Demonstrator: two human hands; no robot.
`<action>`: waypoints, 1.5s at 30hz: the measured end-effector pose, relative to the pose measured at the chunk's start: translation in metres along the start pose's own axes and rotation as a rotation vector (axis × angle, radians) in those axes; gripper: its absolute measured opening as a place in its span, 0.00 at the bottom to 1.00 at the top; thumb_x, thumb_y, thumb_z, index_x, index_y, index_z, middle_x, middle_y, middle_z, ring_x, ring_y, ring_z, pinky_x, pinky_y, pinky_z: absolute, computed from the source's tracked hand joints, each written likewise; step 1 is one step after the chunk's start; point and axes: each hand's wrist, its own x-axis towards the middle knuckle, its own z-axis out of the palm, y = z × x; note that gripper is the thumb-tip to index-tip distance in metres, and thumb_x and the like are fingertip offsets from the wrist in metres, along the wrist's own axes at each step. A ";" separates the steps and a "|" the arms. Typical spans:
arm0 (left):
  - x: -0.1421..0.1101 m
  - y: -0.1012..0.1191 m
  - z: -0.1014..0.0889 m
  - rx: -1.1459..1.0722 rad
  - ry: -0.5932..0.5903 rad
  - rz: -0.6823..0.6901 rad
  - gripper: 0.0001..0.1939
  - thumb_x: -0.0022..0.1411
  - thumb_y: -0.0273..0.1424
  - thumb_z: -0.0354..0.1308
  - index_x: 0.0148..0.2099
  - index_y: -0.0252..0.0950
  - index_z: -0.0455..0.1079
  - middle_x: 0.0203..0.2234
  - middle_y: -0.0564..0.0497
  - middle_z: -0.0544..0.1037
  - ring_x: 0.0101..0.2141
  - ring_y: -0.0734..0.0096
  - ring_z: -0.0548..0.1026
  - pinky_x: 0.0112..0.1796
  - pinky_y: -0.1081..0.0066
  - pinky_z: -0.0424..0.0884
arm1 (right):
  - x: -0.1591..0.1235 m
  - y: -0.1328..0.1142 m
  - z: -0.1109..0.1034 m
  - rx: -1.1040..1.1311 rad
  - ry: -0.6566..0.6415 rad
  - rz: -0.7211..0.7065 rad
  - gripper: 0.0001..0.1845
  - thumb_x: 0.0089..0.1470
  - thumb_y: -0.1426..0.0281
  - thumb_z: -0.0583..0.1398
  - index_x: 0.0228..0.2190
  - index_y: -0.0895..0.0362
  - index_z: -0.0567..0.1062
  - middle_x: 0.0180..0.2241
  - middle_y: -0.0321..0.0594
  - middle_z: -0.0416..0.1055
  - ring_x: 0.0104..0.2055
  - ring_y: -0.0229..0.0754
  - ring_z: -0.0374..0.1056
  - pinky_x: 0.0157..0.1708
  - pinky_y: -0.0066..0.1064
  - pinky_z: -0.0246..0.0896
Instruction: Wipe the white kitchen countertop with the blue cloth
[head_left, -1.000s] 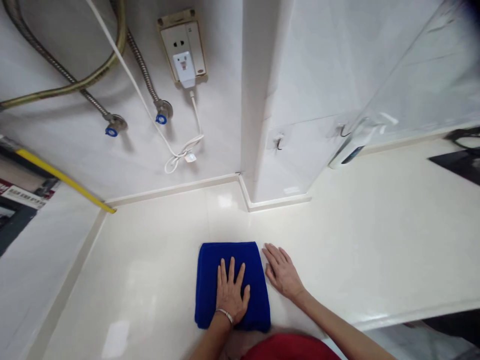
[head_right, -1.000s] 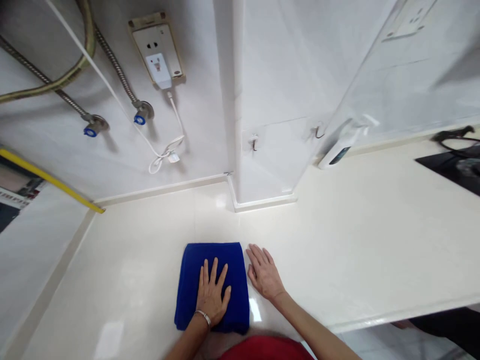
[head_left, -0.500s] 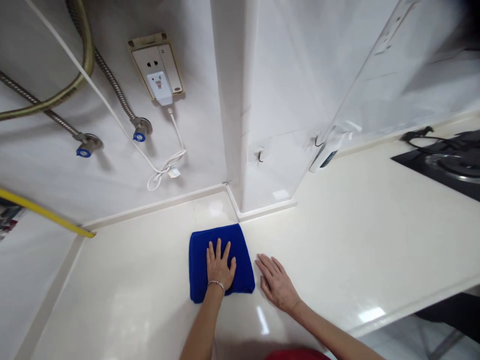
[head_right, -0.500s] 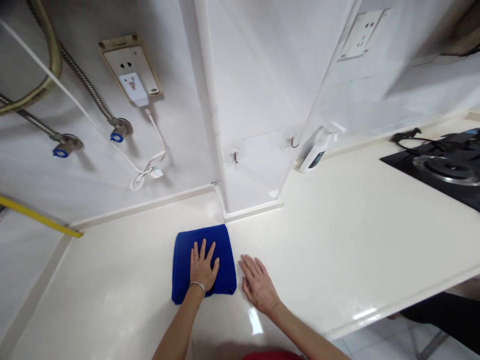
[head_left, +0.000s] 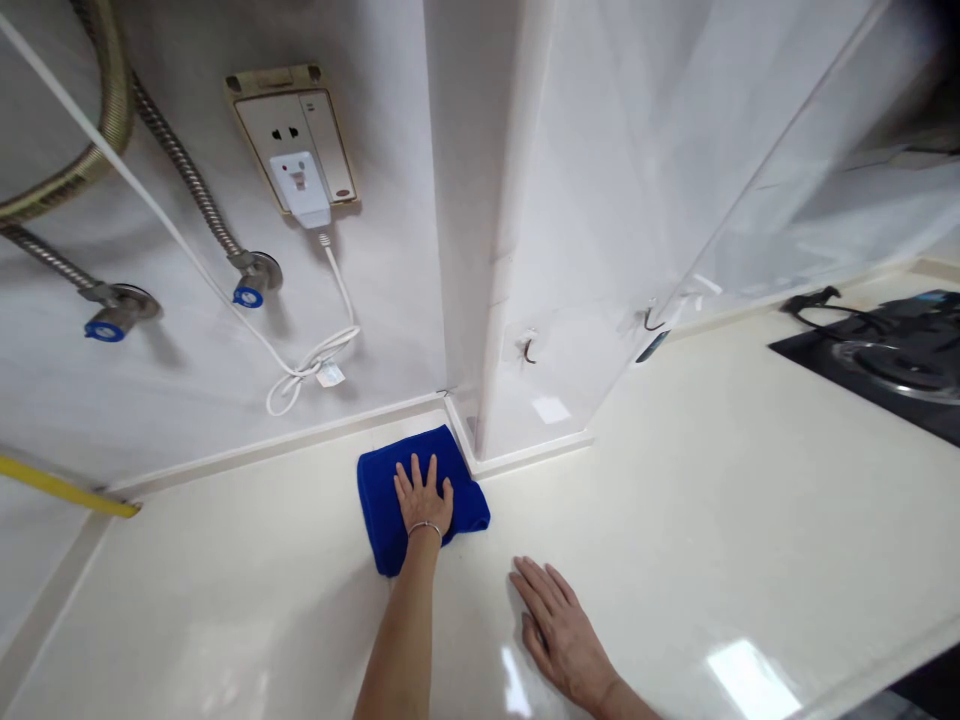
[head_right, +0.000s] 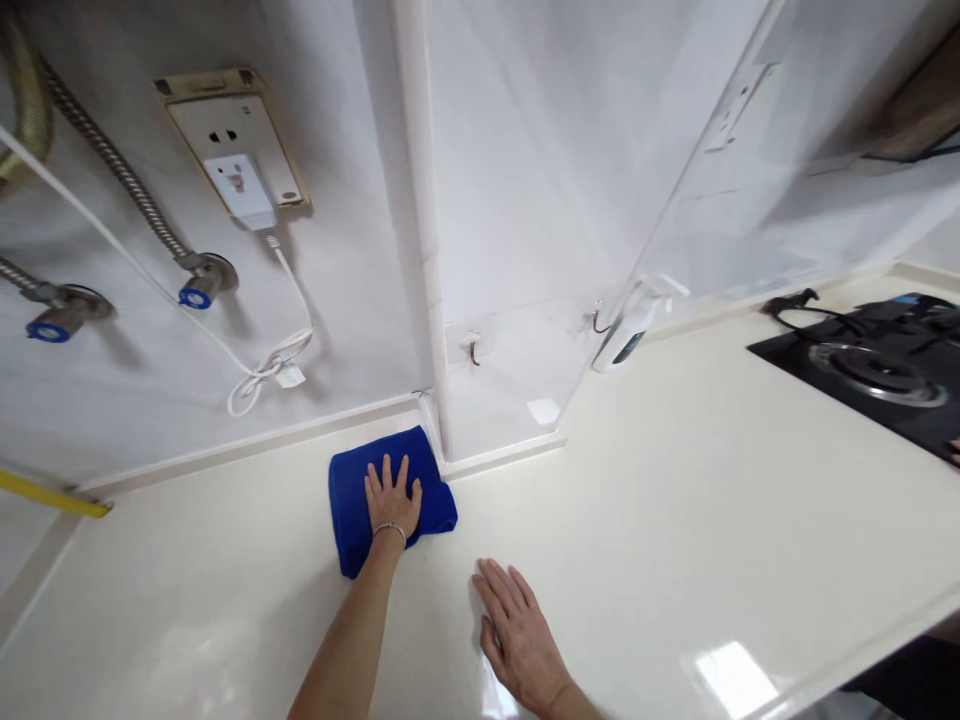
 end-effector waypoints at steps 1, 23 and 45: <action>0.007 0.001 0.001 -0.003 -0.004 0.004 0.31 0.69 0.44 0.43 0.71 0.47 0.52 0.73 0.48 0.46 0.71 0.41 0.36 0.69 0.42 0.40 | 0.000 0.000 0.000 0.011 -0.003 0.006 0.35 0.60 0.74 0.53 0.68 0.55 0.56 0.67 0.46 0.57 0.69 0.50 0.55 0.65 0.51 0.58; 0.088 -0.003 0.000 0.011 0.049 0.061 0.29 0.69 0.43 0.45 0.70 0.47 0.56 0.71 0.49 0.54 0.71 0.44 0.43 0.69 0.47 0.44 | 0.007 0.007 0.002 -0.086 0.084 -0.060 0.35 0.55 0.75 0.54 0.64 0.57 0.63 0.64 0.44 0.63 0.66 0.48 0.60 0.61 0.43 0.64; -0.138 -0.252 -0.102 0.210 0.087 -0.651 0.33 0.69 0.45 0.38 0.73 0.44 0.47 0.73 0.48 0.49 0.71 0.44 0.45 0.68 0.50 0.46 | -0.005 0.007 0.018 -0.028 0.144 -0.073 0.29 0.61 0.71 0.53 0.63 0.61 0.63 0.66 0.48 0.61 0.69 0.47 0.54 0.67 0.45 0.48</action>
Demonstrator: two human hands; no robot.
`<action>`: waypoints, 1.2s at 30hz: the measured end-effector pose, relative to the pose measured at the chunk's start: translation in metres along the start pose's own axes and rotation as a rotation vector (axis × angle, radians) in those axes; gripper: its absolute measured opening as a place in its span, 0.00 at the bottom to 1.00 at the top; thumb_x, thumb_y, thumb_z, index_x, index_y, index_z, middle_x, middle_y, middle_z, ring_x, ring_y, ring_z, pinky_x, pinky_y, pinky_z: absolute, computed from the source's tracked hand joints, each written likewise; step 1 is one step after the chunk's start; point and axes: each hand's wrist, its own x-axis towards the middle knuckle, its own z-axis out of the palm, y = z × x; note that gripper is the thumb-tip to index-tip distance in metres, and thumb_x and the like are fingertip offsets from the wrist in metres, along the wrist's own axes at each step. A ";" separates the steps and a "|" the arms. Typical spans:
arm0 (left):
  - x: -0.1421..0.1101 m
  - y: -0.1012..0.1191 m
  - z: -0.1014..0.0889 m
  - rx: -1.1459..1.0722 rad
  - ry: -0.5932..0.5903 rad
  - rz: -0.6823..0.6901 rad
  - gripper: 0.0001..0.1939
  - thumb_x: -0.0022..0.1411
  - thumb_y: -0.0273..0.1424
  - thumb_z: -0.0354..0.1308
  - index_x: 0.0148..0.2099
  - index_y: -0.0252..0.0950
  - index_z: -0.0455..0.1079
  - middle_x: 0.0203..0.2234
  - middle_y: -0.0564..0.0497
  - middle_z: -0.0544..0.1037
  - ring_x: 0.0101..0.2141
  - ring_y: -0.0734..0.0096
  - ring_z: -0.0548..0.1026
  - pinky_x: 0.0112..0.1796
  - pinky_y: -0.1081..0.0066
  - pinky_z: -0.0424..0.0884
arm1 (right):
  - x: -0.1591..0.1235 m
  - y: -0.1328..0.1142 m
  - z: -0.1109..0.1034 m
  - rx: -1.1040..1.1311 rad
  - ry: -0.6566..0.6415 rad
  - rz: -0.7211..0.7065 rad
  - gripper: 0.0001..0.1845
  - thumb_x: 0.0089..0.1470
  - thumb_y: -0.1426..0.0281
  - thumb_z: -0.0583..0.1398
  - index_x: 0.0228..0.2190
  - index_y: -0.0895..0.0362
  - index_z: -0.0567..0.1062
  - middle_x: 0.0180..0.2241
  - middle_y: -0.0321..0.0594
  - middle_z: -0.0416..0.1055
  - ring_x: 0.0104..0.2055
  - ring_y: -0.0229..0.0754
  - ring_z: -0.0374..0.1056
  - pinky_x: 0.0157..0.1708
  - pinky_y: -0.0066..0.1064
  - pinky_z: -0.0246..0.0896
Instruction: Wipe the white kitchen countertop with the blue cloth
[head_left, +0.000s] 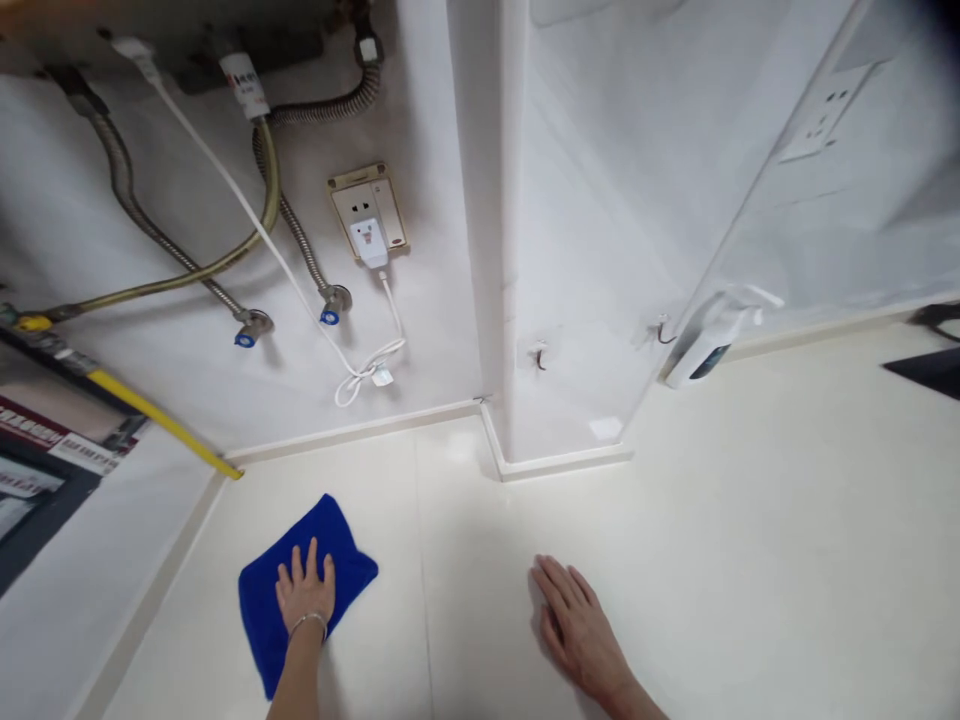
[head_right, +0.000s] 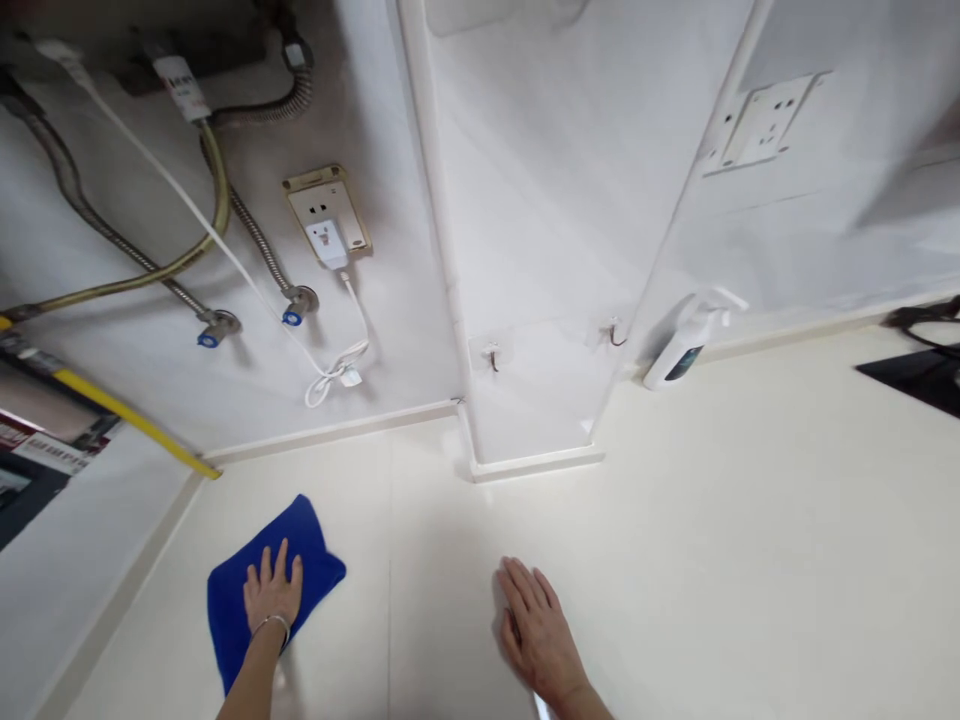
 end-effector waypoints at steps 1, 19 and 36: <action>-0.011 -0.011 -0.002 0.002 0.003 -0.027 0.33 0.69 0.45 0.38 0.73 0.44 0.47 0.73 0.48 0.49 0.71 0.43 0.45 0.68 0.50 0.46 | 0.000 0.000 -0.001 0.011 -0.002 0.009 0.29 0.61 0.71 0.53 0.63 0.61 0.64 0.65 0.48 0.61 0.68 0.46 0.54 0.67 0.45 0.48; -0.227 0.010 0.026 -0.054 0.177 0.106 0.30 0.69 0.39 0.46 0.70 0.34 0.55 0.70 0.33 0.53 0.70 0.36 0.42 0.66 0.40 0.51 | -0.011 -0.002 -0.007 0.021 -0.108 0.069 0.26 0.63 0.70 0.50 0.60 0.64 0.66 0.65 0.52 0.61 0.68 0.48 0.54 0.67 0.47 0.46; -0.345 0.114 0.029 -0.404 -0.135 0.615 0.34 0.67 0.36 0.51 0.73 0.40 0.48 0.73 0.37 0.44 0.71 0.44 0.41 0.67 0.39 0.52 | -0.017 0.020 -0.008 0.470 0.120 0.047 0.26 0.63 0.66 0.49 0.60 0.60 0.64 0.58 0.56 0.67 0.61 0.54 0.64 0.58 0.52 0.63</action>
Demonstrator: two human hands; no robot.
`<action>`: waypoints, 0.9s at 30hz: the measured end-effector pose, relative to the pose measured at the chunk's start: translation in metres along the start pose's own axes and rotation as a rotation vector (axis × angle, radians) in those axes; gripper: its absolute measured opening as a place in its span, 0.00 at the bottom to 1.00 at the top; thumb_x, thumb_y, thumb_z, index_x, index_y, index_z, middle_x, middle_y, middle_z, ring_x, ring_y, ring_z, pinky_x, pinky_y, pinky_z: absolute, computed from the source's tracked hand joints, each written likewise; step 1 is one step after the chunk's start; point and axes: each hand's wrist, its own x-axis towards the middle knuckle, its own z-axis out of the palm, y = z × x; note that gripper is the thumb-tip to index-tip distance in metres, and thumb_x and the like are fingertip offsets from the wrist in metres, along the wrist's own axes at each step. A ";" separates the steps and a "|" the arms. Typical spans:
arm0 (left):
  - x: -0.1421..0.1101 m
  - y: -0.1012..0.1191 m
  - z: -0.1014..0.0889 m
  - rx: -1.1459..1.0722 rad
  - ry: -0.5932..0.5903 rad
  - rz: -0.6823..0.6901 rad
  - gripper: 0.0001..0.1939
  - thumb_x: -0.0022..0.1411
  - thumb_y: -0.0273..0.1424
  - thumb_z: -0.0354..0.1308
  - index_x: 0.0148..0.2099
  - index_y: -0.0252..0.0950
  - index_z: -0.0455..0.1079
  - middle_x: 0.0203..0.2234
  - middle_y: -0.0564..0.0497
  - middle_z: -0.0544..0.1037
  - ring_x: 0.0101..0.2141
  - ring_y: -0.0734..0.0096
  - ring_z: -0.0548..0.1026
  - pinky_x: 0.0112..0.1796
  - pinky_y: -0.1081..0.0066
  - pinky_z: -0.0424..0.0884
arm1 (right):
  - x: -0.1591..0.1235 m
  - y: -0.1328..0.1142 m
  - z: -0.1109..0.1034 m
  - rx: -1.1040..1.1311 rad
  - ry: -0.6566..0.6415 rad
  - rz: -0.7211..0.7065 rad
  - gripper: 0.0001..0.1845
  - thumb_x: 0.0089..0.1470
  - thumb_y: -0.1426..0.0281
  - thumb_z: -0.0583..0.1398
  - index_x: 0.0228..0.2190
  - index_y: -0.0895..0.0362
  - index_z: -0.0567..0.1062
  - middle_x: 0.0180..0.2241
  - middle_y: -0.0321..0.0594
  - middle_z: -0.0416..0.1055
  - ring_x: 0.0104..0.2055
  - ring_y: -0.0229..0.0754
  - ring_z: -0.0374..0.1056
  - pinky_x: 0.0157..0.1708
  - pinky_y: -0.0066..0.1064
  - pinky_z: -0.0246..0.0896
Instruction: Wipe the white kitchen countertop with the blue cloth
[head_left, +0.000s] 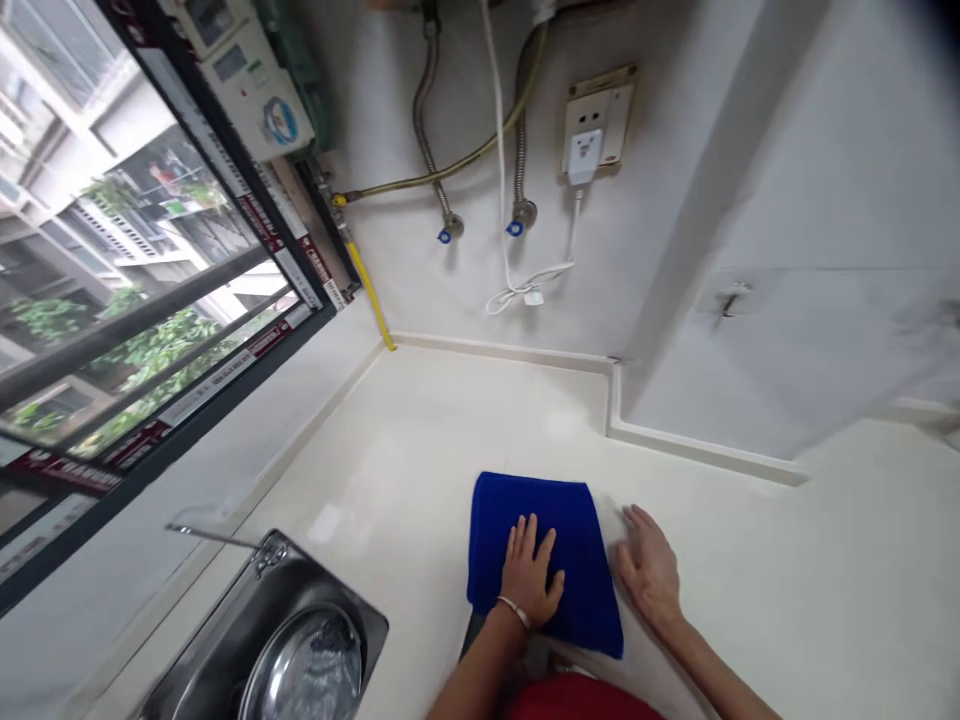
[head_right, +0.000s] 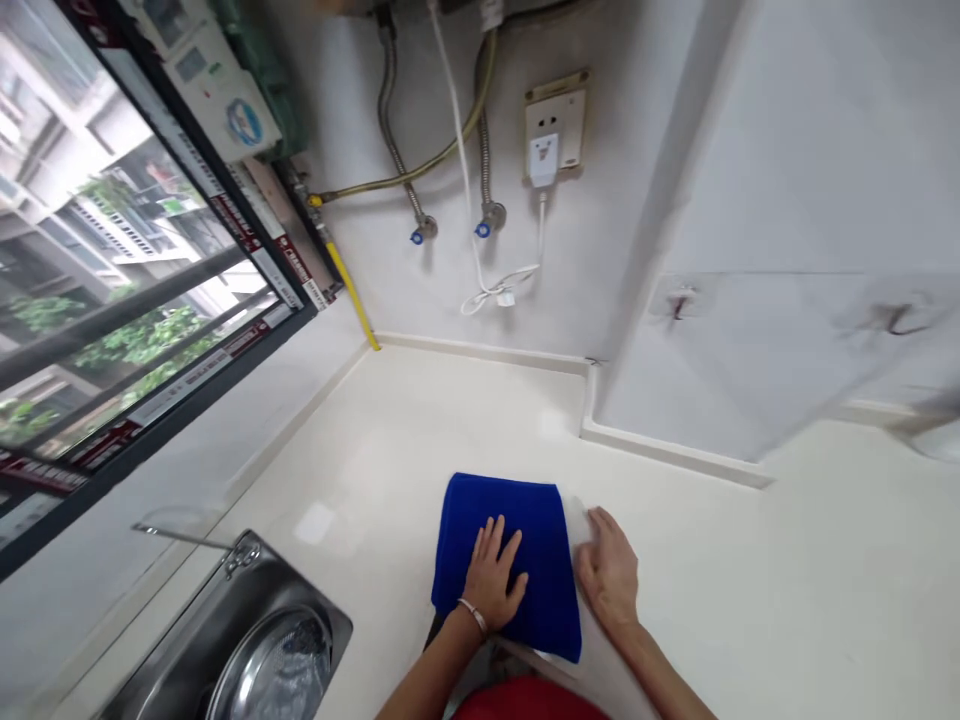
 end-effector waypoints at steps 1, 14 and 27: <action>-0.012 -0.005 -0.005 -0.014 0.022 -0.005 0.33 0.67 0.34 0.50 0.72 0.38 0.49 0.72 0.37 0.45 0.71 0.48 0.42 0.67 0.41 0.53 | 0.003 -0.006 0.000 0.040 -0.018 -0.023 0.27 0.63 0.66 0.49 0.61 0.59 0.63 0.59 0.55 0.67 0.62 0.54 0.63 0.59 0.52 0.62; -0.317 -0.042 -0.022 0.386 0.606 -1.152 0.33 0.70 0.43 0.39 0.65 0.24 0.63 0.66 0.26 0.59 0.70 0.39 0.47 0.64 0.38 0.55 | -0.011 -0.105 0.069 -0.138 -0.399 -0.369 0.31 0.63 0.68 0.52 0.65 0.61 0.60 0.70 0.59 0.45 0.72 0.66 0.40 0.66 0.62 0.46; -0.352 -0.010 -0.014 0.486 0.499 -1.392 0.32 0.71 0.43 0.36 0.68 0.34 0.60 0.69 0.31 0.57 0.69 0.40 0.53 0.63 0.38 0.56 | -0.016 -0.143 0.086 -0.106 -0.483 -0.410 0.36 0.63 0.60 0.52 0.66 0.66 0.57 0.71 0.62 0.41 0.72 0.71 0.35 0.65 0.68 0.40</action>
